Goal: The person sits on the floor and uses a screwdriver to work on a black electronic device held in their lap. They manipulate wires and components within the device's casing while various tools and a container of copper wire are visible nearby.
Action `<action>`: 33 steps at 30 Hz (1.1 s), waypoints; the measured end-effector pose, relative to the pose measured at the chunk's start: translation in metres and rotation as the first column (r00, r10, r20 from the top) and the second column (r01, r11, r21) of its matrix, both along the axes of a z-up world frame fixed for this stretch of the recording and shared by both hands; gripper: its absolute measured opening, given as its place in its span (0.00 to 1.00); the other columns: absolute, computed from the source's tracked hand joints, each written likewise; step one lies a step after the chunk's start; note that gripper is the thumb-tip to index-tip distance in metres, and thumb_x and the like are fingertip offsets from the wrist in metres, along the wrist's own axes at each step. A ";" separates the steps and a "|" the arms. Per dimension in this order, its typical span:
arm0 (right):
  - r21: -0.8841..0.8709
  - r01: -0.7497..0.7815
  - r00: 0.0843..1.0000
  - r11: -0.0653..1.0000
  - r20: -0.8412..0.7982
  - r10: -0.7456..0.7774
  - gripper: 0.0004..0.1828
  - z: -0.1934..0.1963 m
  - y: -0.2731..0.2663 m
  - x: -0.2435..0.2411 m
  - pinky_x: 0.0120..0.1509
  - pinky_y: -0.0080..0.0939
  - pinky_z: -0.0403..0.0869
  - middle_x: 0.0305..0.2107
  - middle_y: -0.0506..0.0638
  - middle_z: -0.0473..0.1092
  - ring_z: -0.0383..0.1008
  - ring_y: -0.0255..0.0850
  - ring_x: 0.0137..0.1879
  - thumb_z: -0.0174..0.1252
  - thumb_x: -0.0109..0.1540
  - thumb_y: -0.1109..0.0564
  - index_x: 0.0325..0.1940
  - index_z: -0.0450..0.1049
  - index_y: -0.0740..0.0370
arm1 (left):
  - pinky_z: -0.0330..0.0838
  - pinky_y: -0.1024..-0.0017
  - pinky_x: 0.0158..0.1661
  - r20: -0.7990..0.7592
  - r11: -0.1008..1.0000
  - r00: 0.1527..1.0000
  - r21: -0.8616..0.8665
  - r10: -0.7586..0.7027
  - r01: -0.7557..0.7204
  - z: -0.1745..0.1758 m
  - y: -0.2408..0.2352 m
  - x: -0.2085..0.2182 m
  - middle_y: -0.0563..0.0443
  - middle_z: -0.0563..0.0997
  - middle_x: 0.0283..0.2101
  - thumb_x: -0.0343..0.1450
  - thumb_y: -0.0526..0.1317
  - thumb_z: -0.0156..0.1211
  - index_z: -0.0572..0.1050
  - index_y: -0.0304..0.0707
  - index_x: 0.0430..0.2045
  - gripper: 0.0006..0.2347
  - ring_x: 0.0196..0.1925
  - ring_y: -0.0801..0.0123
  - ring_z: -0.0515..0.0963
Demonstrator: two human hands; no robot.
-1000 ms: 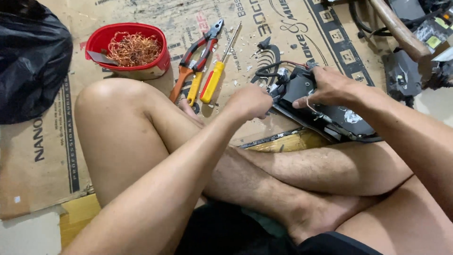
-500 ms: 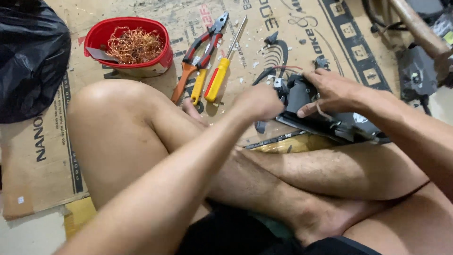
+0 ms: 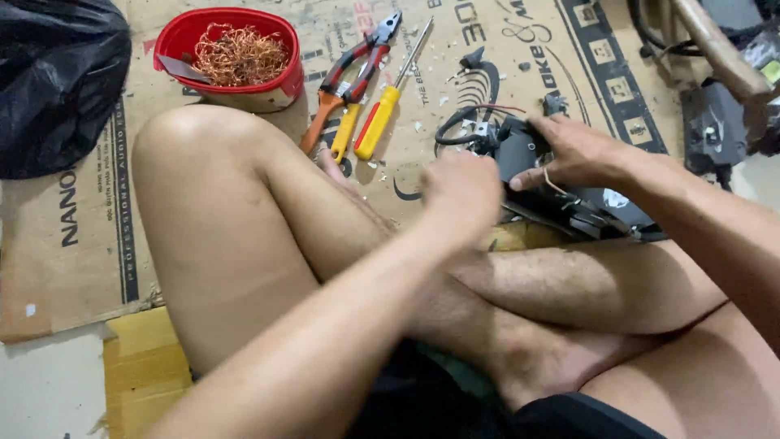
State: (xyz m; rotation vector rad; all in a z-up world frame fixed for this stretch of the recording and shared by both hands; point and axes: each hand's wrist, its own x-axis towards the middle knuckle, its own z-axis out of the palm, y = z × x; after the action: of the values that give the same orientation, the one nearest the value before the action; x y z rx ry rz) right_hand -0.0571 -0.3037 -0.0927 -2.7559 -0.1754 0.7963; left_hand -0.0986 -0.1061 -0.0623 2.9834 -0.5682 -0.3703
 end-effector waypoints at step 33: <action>-0.129 0.074 0.976 0.989 0.212 -0.045 0.52 0.028 0.037 -0.055 0.66 0.65 0.71 0.62 0.67 0.62 0.63 0.66 0.68 0.63 0.56 0.28 0.72 0.59 0.65 | 0.78 0.43 0.42 -0.264 0.994 0.964 -0.095 0.023 -0.049 -0.001 0.055 -0.002 0.39 0.85 0.40 0.69 0.38 0.53 0.81 0.27 0.39 0.13 0.51 0.42 0.83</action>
State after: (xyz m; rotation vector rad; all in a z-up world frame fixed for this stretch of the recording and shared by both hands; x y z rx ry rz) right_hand -0.1119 -0.2669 -0.0642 -2.9561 -0.0802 0.5194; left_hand -0.1005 -0.0509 -0.0635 2.7806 -0.4878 -0.6992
